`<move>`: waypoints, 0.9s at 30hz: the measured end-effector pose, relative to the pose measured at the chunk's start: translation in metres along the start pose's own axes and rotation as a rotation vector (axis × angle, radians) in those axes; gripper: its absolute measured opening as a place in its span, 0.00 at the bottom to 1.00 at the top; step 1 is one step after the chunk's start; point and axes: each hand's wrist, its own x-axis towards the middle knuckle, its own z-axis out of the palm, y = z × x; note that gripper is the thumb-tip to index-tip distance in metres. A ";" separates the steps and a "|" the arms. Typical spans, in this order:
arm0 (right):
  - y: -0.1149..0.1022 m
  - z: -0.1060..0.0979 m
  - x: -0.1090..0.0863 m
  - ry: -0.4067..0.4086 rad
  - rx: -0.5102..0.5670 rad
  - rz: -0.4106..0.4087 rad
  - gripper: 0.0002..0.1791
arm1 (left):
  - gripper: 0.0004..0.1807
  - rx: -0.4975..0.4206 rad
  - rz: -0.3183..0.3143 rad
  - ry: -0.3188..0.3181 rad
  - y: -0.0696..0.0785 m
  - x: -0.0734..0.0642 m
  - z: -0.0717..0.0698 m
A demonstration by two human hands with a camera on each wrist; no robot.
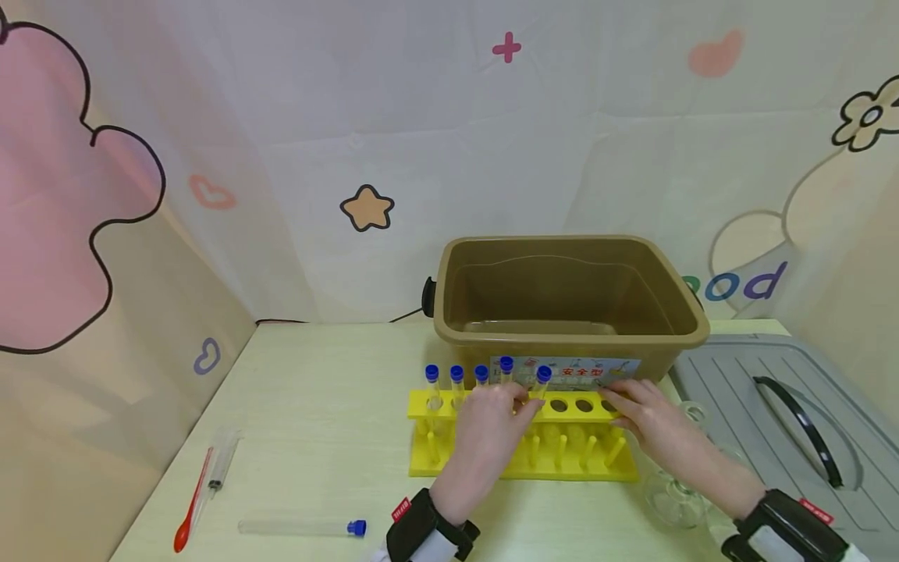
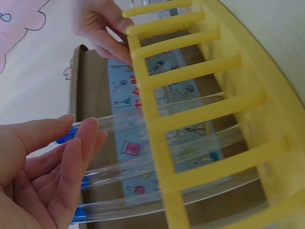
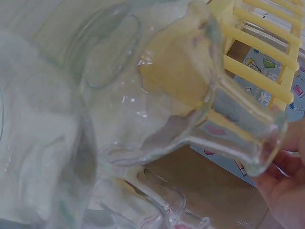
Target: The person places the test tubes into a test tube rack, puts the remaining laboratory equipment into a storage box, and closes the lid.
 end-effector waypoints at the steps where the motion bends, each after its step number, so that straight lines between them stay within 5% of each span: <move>1: 0.000 0.000 0.000 0.000 0.001 -0.001 0.23 | 0.09 0.001 0.006 -0.010 0.000 -0.001 -0.004; 14: -0.001 0.000 0.000 0.020 0.014 0.014 0.24 | 0.08 0.123 0.160 -0.082 -0.016 -0.029 -0.050; 18: -0.001 -0.001 -0.001 0.016 0.020 0.025 0.24 | 0.08 0.182 0.190 -0.147 -0.025 -0.035 -0.064; 27: 0.001 0.001 -0.001 0.040 0.009 -0.022 0.25 | 0.06 0.251 0.157 -0.311 -0.048 -0.047 -0.093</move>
